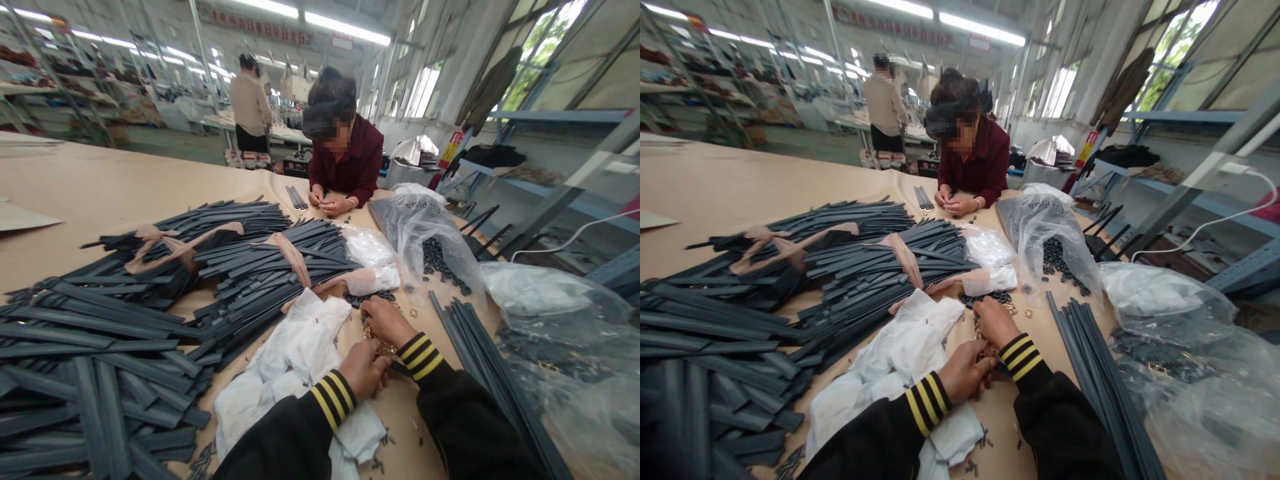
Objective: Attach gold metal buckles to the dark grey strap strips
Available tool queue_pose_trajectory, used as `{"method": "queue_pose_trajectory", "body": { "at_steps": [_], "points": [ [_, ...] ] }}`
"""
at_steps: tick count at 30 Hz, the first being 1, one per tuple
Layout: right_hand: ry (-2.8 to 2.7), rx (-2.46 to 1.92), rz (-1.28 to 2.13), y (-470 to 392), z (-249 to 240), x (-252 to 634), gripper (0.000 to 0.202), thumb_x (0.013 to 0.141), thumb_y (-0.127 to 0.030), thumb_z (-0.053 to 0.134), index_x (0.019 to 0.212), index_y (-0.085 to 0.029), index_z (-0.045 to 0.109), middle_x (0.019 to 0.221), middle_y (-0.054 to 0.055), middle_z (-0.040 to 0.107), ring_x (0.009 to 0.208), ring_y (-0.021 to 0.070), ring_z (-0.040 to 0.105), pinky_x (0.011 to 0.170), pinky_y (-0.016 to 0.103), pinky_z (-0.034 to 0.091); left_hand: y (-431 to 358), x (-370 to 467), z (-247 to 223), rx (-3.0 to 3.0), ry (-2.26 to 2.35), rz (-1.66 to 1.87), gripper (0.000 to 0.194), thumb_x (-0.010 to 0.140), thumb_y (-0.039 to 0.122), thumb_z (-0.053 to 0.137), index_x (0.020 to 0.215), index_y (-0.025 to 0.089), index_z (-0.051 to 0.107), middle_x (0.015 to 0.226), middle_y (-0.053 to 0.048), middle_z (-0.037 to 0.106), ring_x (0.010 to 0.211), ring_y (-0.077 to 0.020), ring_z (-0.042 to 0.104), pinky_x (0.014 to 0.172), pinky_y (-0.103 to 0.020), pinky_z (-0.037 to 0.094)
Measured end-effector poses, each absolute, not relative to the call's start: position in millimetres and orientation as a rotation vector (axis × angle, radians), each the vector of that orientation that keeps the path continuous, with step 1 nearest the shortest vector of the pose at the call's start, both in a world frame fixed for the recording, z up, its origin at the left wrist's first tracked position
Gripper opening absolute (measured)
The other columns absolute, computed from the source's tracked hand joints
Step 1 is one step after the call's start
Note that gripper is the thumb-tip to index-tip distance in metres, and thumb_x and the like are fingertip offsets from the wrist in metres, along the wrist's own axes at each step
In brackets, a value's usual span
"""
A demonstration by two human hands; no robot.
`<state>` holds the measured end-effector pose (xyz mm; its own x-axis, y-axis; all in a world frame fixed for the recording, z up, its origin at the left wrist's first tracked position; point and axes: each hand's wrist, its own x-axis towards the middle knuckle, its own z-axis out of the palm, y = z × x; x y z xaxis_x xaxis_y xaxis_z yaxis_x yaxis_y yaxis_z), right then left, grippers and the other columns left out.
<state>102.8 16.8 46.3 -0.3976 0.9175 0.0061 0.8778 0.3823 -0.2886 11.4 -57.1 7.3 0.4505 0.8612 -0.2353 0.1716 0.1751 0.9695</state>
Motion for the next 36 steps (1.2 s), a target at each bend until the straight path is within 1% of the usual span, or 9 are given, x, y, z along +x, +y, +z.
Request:
{"method": "queue_pose_trajectory", "body": {
  "at_steps": [4,8,10,13,16,22,29,33,36],
  "points": [
    [-2.394,-1.688,0.339,18,48,111,0.012,0.067,-0.01,0.049,0.071,-0.014,0.06,0.072,0.01,0.061,0.072,0.0208,0.056,0.065,0.029,0.038,-56,11,9,1.38,1.044,0.655,0.011,0.074,0.025,0.04,0.067,0.017,0.042,0.049,0.004,0.05,0.032,-0.0072,0.044,0.031,-0.016,0.032],
    [-2.195,-1.751,0.361,1,64,139,0.016,0.073,-0.016,0.044,0.082,-0.013,0.057,0.07,0.006,0.061,0.066,0.0163,0.056,0.062,0.026,0.042,-51,9,8,1.319,1.098,0.747,0.013,0.075,0.028,0.042,0.068,0.017,0.042,0.049,0.004,0.051,0.033,-0.0063,0.043,0.034,-0.016,0.031],
    [-1.984,-1.685,0.591,-15,70,151,0.016,0.074,-0.021,0.045,0.084,-0.014,0.056,0.072,0.005,0.061,0.064,0.0144,0.057,0.06,0.025,0.044,-48,9,8,1.273,1.142,0.84,0.015,0.076,0.03,0.042,0.069,0.017,0.042,0.049,0.005,0.051,0.034,-0.006,0.044,0.036,-0.016,0.032],
    [-1.551,-1.505,1.068,-41,69,158,0.017,0.071,-0.027,0.052,0.082,-0.015,0.056,0.073,0.002,0.06,0.061,0.0129,0.057,0.059,0.026,0.048,-46,7,10,1.229,1.179,0.921,0.017,0.077,0.032,0.042,0.069,0.017,0.042,0.047,0.006,0.048,0.033,-0.0054,0.041,0.037,-0.016,0.031],
    [-1.354,-1.454,1.258,-56,58,155,0.016,0.068,-0.029,0.057,0.077,-0.016,0.057,0.065,-0.001,0.058,0.056,0.0109,0.056,0.058,0.026,0.049,-46,6,14,1.2,1.169,0.939,0.02,0.077,0.034,0.043,0.067,0.017,0.042,0.042,0.007,0.045,0.031,-0.0049,0.036,0.037,-0.016,0.029],
    [-1.286,-1.504,1.286,-56,37,149,0.016,0.066,-0.03,0.059,0.074,-0.016,0.058,0.061,-0.001,0.059,0.055,0.0124,0.058,0.056,0.027,0.051,-48,9,16,1.214,1.067,0.945,0.021,0.075,0.035,0.048,0.069,0.016,0.043,0.047,0.006,0.047,0.035,-0.0051,0.039,0.038,-0.016,0.029],
    [-1.171,-1.505,1.335,-60,37,148,0.022,0.064,-0.032,0.064,0.074,-0.016,0.053,0.054,-0.002,0.061,0.051,0.012,0.06,0.052,0.025,0.051,-49,6,18,1.361,1.051,0.886,0.02,0.076,0.035,0.046,0.071,0.016,0.043,0.049,0.006,0.046,0.039,-0.0059,0.038,0.042,-0.018,0.03],
    [-1.185,-1.512,1.305,-62,38,147,0.024,0.063,-0.035,0.066,0.072,-0.016,0.057,0.056,-0.001,0.062,0.053,0.014,0.061,0.055,0.028,0.054,-51,4,19,1.503,1.085,0.911,0.017,0.076,0.031,0.047,0.069,0.016,0.046,0.053,0.004,0.048,0.047,-0.0075,0.04,0.048,-0.019,0.031],
    [-1.196,-1.473,1.313,-64,38,148,0.026,0.064,-0.037,0.064,0.078,-0.015,0.061,0.063,0.002,0.065,0.06,0.0163,0.063,0.061,0.031,0.055,-51,3,17,1.572,1.127,0.954,0.015,0.077,0.029,0.045,0.069,0.016,0.047,0.055,0.004,0.048,0.052,-0.0092,0.042,0.052,-0.02,0.032]
  ]
}}
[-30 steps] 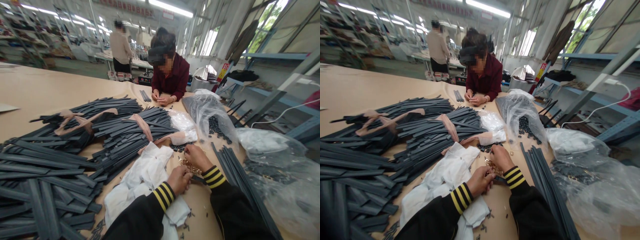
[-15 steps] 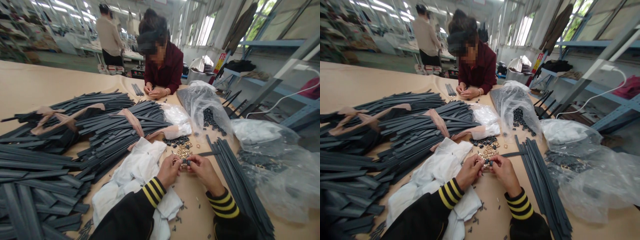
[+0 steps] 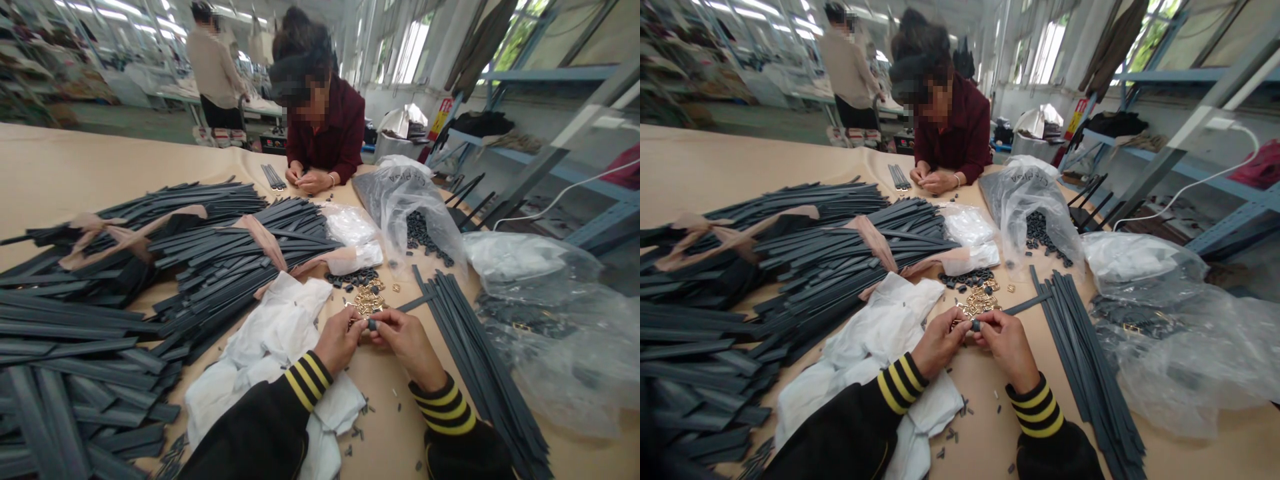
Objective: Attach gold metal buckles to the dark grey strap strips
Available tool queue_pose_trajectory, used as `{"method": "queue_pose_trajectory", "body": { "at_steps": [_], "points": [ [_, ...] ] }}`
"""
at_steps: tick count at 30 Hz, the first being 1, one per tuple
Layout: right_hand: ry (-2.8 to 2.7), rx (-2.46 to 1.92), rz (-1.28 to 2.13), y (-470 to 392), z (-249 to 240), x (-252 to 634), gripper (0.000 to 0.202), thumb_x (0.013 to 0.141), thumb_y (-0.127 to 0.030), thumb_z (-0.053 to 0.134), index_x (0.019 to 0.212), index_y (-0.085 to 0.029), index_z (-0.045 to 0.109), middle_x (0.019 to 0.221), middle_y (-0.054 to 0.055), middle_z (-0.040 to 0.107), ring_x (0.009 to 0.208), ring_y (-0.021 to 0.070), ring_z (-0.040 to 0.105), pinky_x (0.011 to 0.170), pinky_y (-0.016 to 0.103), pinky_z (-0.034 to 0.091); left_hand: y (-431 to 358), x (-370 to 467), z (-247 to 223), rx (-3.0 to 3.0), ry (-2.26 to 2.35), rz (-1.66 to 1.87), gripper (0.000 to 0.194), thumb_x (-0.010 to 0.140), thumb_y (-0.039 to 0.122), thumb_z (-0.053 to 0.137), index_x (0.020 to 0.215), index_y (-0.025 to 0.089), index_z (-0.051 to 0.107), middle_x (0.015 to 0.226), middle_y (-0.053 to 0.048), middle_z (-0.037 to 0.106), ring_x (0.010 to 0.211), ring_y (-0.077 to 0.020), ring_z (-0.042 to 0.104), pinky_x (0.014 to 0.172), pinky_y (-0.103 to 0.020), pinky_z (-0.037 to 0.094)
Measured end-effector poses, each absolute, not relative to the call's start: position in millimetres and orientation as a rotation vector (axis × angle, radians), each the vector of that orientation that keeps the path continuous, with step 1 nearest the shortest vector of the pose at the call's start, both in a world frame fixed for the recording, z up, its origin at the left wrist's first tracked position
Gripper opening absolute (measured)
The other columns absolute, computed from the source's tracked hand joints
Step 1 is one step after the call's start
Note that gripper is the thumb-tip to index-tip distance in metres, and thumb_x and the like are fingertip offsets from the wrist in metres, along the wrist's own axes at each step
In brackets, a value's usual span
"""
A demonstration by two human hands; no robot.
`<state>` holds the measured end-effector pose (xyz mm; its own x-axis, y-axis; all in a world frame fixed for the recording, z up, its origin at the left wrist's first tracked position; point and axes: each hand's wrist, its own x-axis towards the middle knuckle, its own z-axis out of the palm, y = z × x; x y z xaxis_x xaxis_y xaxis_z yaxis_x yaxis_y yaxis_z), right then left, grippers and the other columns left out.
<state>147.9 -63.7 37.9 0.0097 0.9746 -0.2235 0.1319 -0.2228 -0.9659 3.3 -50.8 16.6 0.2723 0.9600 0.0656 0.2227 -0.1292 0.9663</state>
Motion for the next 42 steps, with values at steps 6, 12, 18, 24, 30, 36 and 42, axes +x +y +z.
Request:
{"method": "queue_pose_trajectory", "body": {
  "at_steps": [6,12,18,24,30,36,42],
  "points": [
    [-1.195,-1.347,1.387,-66,37,151,0.029,0.065,-0.036,0.065,0.085,-0.015,0.063,0.075,0.004,0.068,0.069,0.0162,0.063,0.069,0.032,0.053,-50,6,15,1.388,1.069,1.014,0.019,0.075,0.034,0.049,0.068,0.016,0.047,0.054,0.003,0.049,0.05,-0.0088,0.043,0.05,-0.02,0.032],
    [-1.152,-1.284,1.429,-67,41,147,0.025,0.066,-0.032,0.066,0.083,-0.015,0.06,0.076,0.003,0.067,0.07,0.0151,0.063,0.07,0.03,0.052,-50,10,22,0.964,0.916,0.966,0.031,0.071,0.044,0.052,0.07,0.014,0.048,0.052,0.004,0.048,0.037,-0.0043,0.032,0.036,-0.018,0.024],
    [-1.308,-1.325,1.226,-67,41,136,0.02,0.067,-0.031,0.064,0.081,-0.016,0.062,0.075,0.004,0.066,0.069,0.0168,0.061,0.068,0.03,0.051,-51,8,20,1.255,0.99,0.969,0.036,0.079,0.044,0.042,0.065,0.013,0.055,0.052,0.002,0.046,0.046,-0.0067,0.038,0.044,-0.019,0.029],
    [-1.369,-1.352,1.081,-66,42,141,0.019,0.067,-0.032,0.064,0.076,-0.016,0.06,0.071,0.003,0.065,0.065,0.0149,0.06,0.063,0.027,0.05,-52,8,24,1.535,0.968,0.957,0.029,0.08,0.038,0.042,0.081,0.015,0.06,0.073,-0.002,0.059,0.068,-0.0124,0.05,0.063,-0.022,0.038],
    [-1.665,-1.356,0.982,-68,51,155,0.02,0.078,-0.031,0.051,0.085,-0.017,0.063,0.078,0.003,0.066,0.069,0.0152,0.061,0.065,0.028,0.051,-51,7,25,1.491,0.992,0.961,0.023,0.076,0.034,0.049,0.074,0.013,0.057,0.061,0.002,0.052,0.057,-0.0093,0.045,0.055,-0.02,0.035],
    [-2.022,-1.446,0.247,-59,66,181,0.035,0.077,-0.032,0.051,0.109,-0.018,0.052,0.112,0.01,0.056,0.105,0.0219,0.049,0.092,0.039,0.038,-48,4,26,1.279,0.977,0.967,0.029,0.074,0.042,0.049,0.072,0.013,0.051,0.05,0.006,0.042,0.041,-0.0057,0.035,0.04,-0.018,0.027],
    [-2.467,-1.725,0.37,-50,83,202,0.022,0.075,-0.039,0.052,0.075,-0.019,0.059,0.067,0.003,0.063,0.062,0.0164,0.057,0.055,0.026,0.04,-46,3,23,1.242,0.924,0.965,0.031,0.073,0.045,0.05,0.07,0.014,0.048,0.047,0.006,0.042,0.039,-0.0047,0.033,0.04,-0.018,0.025]
  ]
}}
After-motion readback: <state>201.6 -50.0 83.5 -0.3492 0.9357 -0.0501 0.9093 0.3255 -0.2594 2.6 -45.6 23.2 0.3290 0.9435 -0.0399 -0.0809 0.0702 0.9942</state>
